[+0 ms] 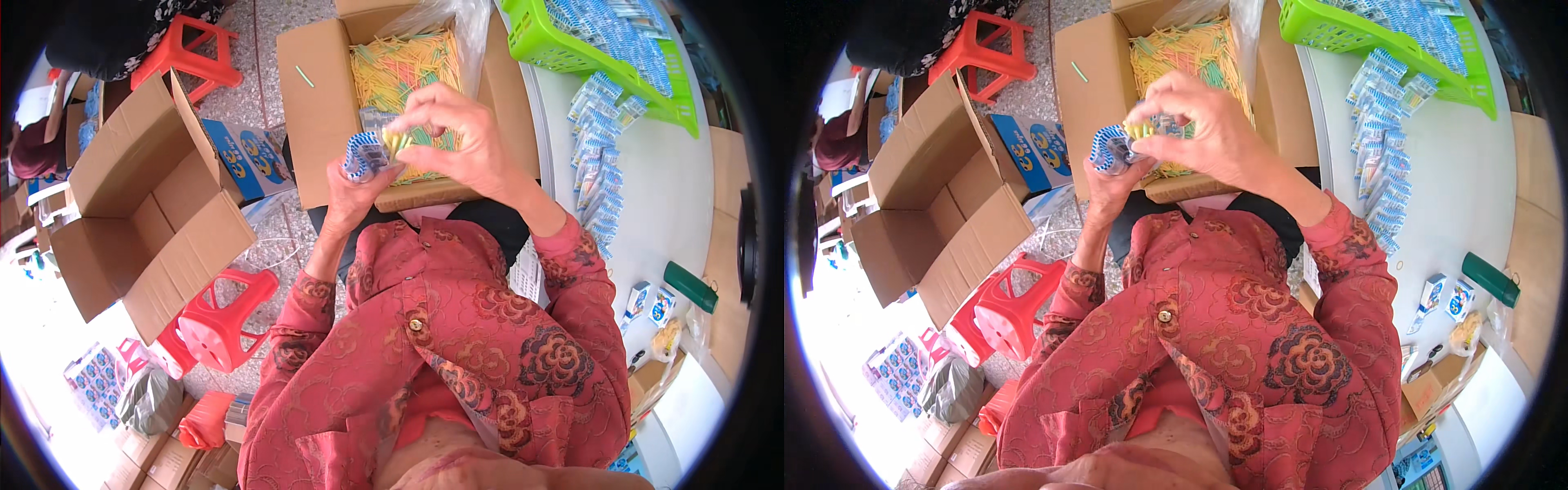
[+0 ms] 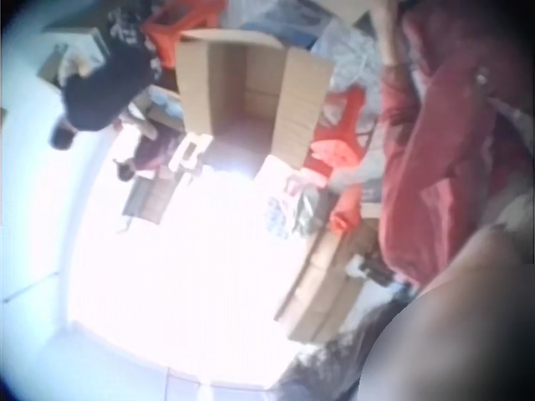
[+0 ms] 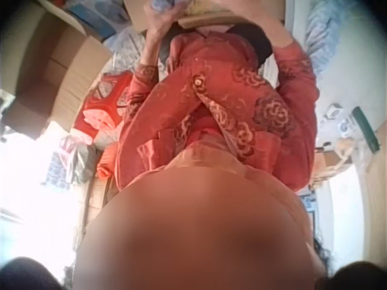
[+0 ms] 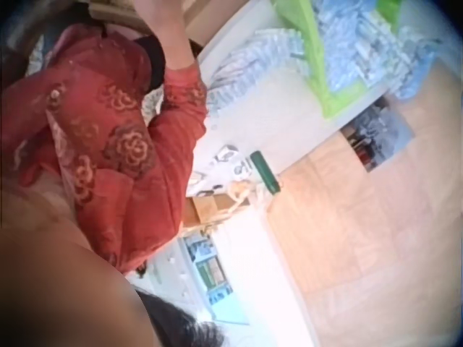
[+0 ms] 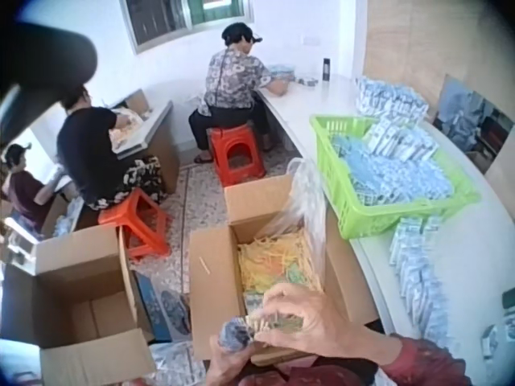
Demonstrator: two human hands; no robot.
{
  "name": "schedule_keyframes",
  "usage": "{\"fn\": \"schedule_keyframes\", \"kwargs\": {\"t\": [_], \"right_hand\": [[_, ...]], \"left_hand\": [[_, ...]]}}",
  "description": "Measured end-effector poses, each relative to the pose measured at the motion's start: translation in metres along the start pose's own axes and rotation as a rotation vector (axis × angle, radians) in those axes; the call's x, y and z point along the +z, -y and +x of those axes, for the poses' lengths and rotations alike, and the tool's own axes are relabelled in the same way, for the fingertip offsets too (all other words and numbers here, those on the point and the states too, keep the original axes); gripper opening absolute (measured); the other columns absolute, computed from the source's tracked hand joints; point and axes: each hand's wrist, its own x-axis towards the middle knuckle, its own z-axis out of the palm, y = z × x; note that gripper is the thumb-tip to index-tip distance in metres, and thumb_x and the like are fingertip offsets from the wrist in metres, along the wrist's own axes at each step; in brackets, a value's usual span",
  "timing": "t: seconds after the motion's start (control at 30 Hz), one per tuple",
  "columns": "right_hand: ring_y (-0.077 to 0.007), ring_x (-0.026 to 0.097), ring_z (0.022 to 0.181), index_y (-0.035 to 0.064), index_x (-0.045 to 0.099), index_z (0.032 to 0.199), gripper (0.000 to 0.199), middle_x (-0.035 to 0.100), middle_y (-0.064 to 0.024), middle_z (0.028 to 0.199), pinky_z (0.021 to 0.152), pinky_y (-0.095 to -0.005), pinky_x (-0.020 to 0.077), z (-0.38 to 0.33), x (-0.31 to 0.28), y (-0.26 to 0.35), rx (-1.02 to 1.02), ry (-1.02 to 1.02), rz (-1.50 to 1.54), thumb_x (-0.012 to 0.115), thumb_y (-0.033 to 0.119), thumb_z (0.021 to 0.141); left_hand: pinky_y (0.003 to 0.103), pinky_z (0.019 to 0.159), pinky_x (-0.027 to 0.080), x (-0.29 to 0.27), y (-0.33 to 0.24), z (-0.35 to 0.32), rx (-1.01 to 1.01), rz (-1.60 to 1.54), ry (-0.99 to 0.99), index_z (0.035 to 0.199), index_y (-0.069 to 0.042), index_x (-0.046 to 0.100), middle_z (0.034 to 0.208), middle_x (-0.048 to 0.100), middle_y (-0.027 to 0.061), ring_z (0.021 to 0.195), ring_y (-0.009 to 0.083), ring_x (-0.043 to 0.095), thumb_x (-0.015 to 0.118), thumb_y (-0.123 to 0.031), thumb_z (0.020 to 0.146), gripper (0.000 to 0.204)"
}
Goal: Packing small items into plastic bags and placing them into cardboard boxes for shipping.
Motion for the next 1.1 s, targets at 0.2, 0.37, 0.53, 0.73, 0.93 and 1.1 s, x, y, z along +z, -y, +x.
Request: {"fn": "schedule_keyframes", "kwargs": {"t": [0.2, 0.37, 0.53, 0.73, 0.93, 1.1], "right_hand": [[-0.0061, 0.050, 0.079, 0.0042, 0.059, 0.105, 0.025, 0.054, 0.0023, 0.089, 0.074, -0.0220, 0.0421, -0.006, -0.008, -0.020, 0.289, 0.035, 0.503, 0.060, 0.011, 0.081], [-0.0070, 0.052, 0.084, 0.0008, 0.058, 0.098, 0.017, 0.058, -0.0009, 0.090, 0.076, -0.0225, 0.0422, -0.017, -0.007, -0.024, 0.292, 0.238, 0.399, 0.057, 0.001, 0.081], [-0.0066, 0.053, 0.083, 0.0027, 0.059, 0.097, 0.015, 0.058, -0.0008, 0.093, 0.073, -0.0222, 0.0429, -0.019, -0.016, -0.018, 0.359, 0.130, 0.555, 0.054, -0.001, 0.083], [-0.0057, 0.052, 0.087, 0.0047, 0.054, 0.104, 0.017, 0.058, -0.0011, 0.098, 0.076, -0.0210, 0.0405, -0.031, -0.036, -0.024, 0.303, -0.055, 0.515, 0.048, 0.003, 0.088], [-0.0055, 0.050, 0.082, 0.0043, 0.052, 0.101, 0.014, 0.053, 0.0022, 0.086, 0.077, -0.0219, 0.0411, -0.065, -0.119, -0.017, 0.248, -0.391, 0.091, 0.050, 0.005, 0.087], [-0.0079, 0.049, 0.078, 0.0057, 0.054, 0.102, 0.018, 0.055, 0.0009, 0.084, 0.070, -0.0193, 0.0400, -0.121, -0.219, -0.048, 0.410, -0.812, -0.129, 0.052, 0.015, 0.087]], "left_hand": [[0.022, 0.063, 0.047, 0.002, -0.012, -0.002, 0.027, -0.008, 0.049, 0.088, 0.001, 0.063, 0.080, 0.064, 0.0014, 0.070, 0.0056, 0.056, 0.072, -0.006, 0.071, 0.021], [0.023, 0.068, 0.048, 0.001, -0.013, -0.002, 0.013, 0.004, 0.123, 0.092, 0.001, 0.062, 0.085, 0.065, 0.0032, 0.076, 0.0071, 0.058, 0.073, -0.006, 0.070, 0.026], [0.025, 0.070, 0.049, 0.005, -0.018, -0.001, 0.033, -0.134, 0.079, 0.093, 0.001, 0.061, 0.085, 0.064, 0.0047, 0.078, 0.0101, 0.059, 0.074, -0.006, 0.069, 0.029], [0.023, 0.062, 0.044, 0.006, -0.019, 0.004, 0.029, 0.001, 0.097, 0.083, -0.002, 0.061, 0.079, 0.061, 0.0016, 0.069, 0.0094, 0.055, 0.068, -0.004, 0.072, 0.013], [0.027, 0.072, 0.044, 0.005, -0.011, 0.003, 0.006, -0.143, 0.090, 0.087, -0.002, 0.060, 0.083, 0.063, 0.0064, 0.079, 0.0145, 0.057, 0.062, -0.008, 0.079, 0.010], [0.028, 0.074, 0.044, 0.028, -0.024, 0.006, -0.020, -0.177, 0.186, 0.088, -0.002, 0.059, 0.085, 0.062, 0.0066, 0.080, 0.0137, 0.057, 0.057, -0.013, 0.085, 0.012]]}}
